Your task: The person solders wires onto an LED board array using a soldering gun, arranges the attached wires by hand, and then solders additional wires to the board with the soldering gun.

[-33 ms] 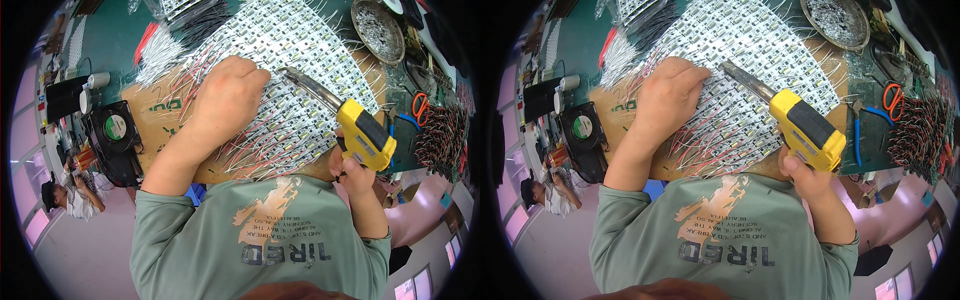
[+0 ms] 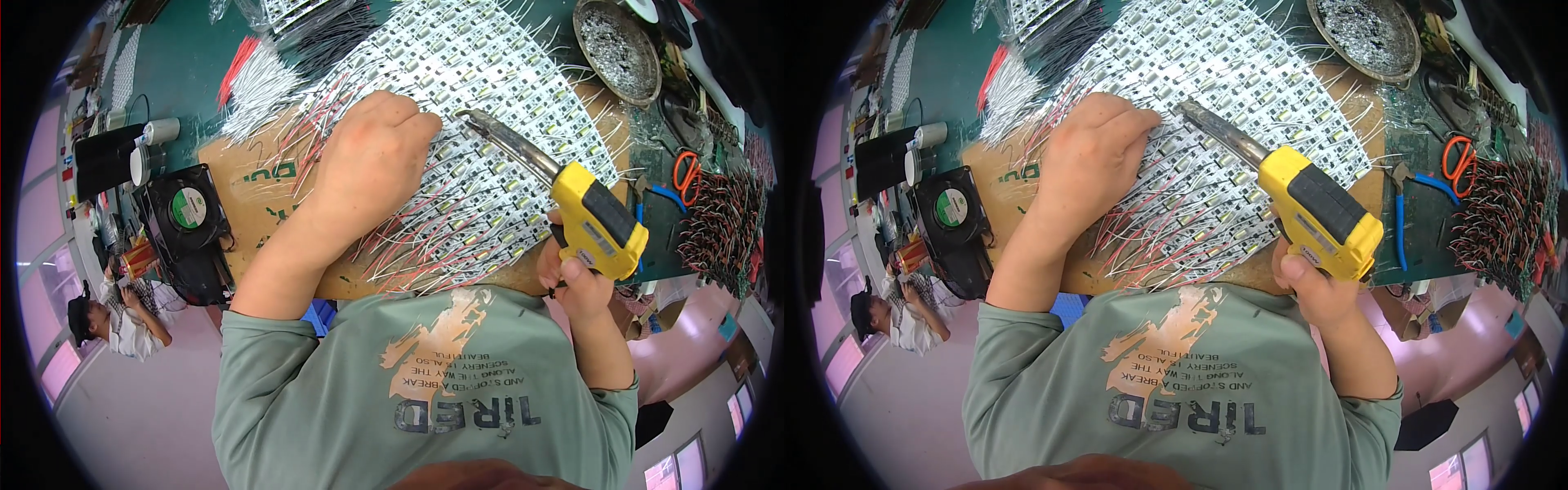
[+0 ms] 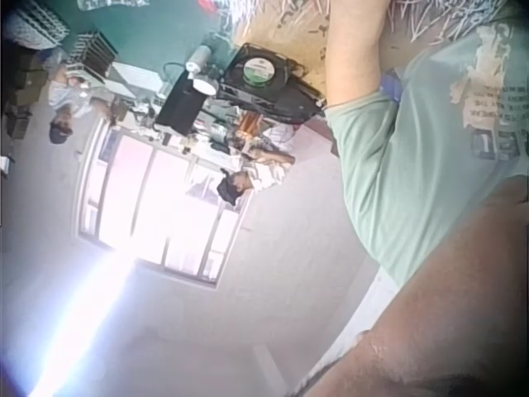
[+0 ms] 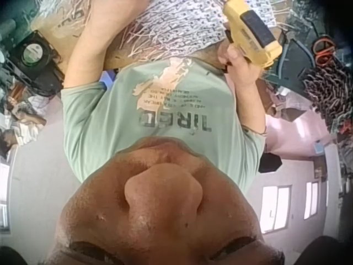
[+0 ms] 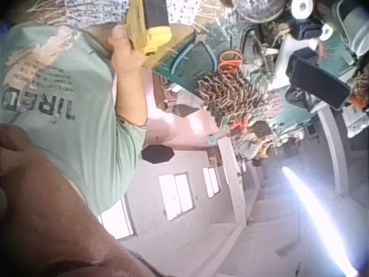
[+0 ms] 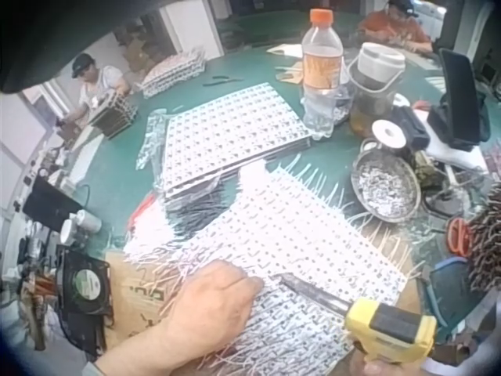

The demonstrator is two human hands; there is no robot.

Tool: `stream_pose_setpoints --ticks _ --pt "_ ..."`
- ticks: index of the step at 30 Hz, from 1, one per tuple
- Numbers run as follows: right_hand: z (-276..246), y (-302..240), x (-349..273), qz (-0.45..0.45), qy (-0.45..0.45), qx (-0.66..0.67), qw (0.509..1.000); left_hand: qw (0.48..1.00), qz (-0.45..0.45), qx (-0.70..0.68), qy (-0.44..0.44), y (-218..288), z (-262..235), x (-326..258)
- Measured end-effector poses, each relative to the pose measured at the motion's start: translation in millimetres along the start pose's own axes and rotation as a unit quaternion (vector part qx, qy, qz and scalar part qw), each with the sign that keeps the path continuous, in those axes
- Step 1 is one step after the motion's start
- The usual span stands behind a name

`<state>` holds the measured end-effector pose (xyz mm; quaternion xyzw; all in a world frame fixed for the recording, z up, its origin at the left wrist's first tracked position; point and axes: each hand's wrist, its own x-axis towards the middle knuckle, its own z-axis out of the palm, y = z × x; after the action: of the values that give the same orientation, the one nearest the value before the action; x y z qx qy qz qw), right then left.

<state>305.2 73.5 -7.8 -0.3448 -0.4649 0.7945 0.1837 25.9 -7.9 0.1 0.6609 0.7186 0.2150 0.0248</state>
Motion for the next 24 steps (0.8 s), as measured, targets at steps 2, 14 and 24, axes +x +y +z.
stream_pose_setpoints --ticks 2,14,24 --pt "1.3 -0.5 -1.4 -0.001 0.001 0.02 1.0 1.0 0.002 0.0 0.001 0.6 0.0 0.4" --pt "-2.3 -0.7 -11.2 -0.014 0.026 0.018 0.999 0.999 -0.04 0.026 -0.019 8.9 -29.7 -10.1" --pt "-15.3 1.2 -14.9 -0.002 -0.025 0.012 1.0 0.997 0.021 -0.009 0.072 24.1 -30.6 -4.3"
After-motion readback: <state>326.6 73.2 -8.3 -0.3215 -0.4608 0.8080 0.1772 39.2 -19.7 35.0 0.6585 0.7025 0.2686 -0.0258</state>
